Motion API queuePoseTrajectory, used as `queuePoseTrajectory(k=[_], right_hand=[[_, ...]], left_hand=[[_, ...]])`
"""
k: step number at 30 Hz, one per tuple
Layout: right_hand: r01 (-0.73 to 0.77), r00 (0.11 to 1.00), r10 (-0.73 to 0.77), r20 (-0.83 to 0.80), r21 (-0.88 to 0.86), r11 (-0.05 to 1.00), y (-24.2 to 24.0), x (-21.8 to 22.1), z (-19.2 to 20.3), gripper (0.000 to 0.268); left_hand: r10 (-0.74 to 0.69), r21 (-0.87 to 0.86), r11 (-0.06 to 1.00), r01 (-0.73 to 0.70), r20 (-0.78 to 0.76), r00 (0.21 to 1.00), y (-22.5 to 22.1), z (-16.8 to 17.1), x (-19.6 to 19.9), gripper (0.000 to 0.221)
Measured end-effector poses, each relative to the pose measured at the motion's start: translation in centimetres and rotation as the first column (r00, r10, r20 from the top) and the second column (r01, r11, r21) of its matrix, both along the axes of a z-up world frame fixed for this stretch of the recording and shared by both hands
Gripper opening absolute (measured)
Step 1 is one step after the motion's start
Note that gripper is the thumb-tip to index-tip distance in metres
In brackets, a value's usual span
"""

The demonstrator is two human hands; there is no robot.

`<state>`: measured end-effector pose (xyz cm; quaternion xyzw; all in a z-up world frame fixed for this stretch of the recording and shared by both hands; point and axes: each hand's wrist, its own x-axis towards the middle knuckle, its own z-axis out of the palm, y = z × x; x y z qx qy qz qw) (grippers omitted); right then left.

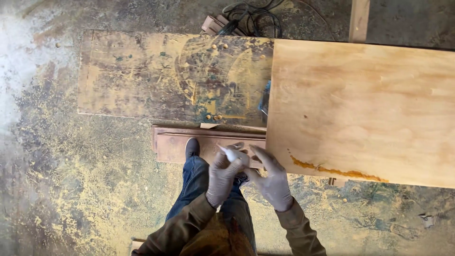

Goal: The person applies a brown filler to a defect on a large wooden board using a small bottle, then spreads and levels it with a metal putty knife. After the filler is applied, the person sands the treated area and the surrounding surface with sandpaper to smooth the board.

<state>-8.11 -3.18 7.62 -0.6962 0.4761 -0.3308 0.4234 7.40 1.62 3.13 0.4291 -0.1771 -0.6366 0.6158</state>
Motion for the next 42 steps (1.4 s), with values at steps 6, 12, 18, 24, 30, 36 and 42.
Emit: queuePoseTrajectory(k=[6, 12, 18, 24, 30, 36, 42], right_hand=[[-0.030, 0.529, -0.436, -0.728, -0.530, 0.847, -8.3, 3.7, -5.9, 0.029], [-0.210, 0.251, -0.484, -0.838, -0.535, 0.818, -12.5, 6.2, -8.3, 0.019], [-0.145, 0.265, -0.520, -0.812, -0.567, 0.811, -11.1, 7.9, -10.2, 0.016], [0.116, 0.470, -0.579, -0.666, -0.604, 0.789, -8.3, 11.3, -9.6, 0.018], [0.378, 0.711, -0.613, -0.345, -0.548, 0.747, -7.0, 13.9, -6.7, 0.020], [0.163, 0.973, -0.210, -0.101, -0.344, 0.925, -7.4, 17.2, -1.6, 0.027], [0.401, 0.865, -0.438, 0.244, 0.188, 0.897, -7.1, 15.6, -2.5, 0.064]], left_hand=[[0.345, -0.123, 0.938, -0.324, 0.428, 0.835, -4.3, -5.3, 13.0, 0.036], [0.460, -0.418, 0.887, -0.197, 0.839, 0.291, -14.0, -7.7, 26.1, 0.052], [0.304, -0.260, 0.952, -0.161, 0.860, 0.410, -17.1, -10.6, 32.6, 0.047], [0.223, -0.213, 0.975, -0.066, 0.913, 0.341, -17.3, -9.8, 32.7, 0.057], [0.253, -0.249, 0.967, -0.051, 0.963, 0.094, -14.1, -8.3, 32.0, 0.088], [-0.193, 0.385, 0.902, 0.197, -0.050, 0.980, -13.6, -0.3, 19.9, 0.075], [-0.155, 0.436, 0.863, 0.256, -0.255, 0.954, -10.2, -7.9, 17.4, 0.032]])
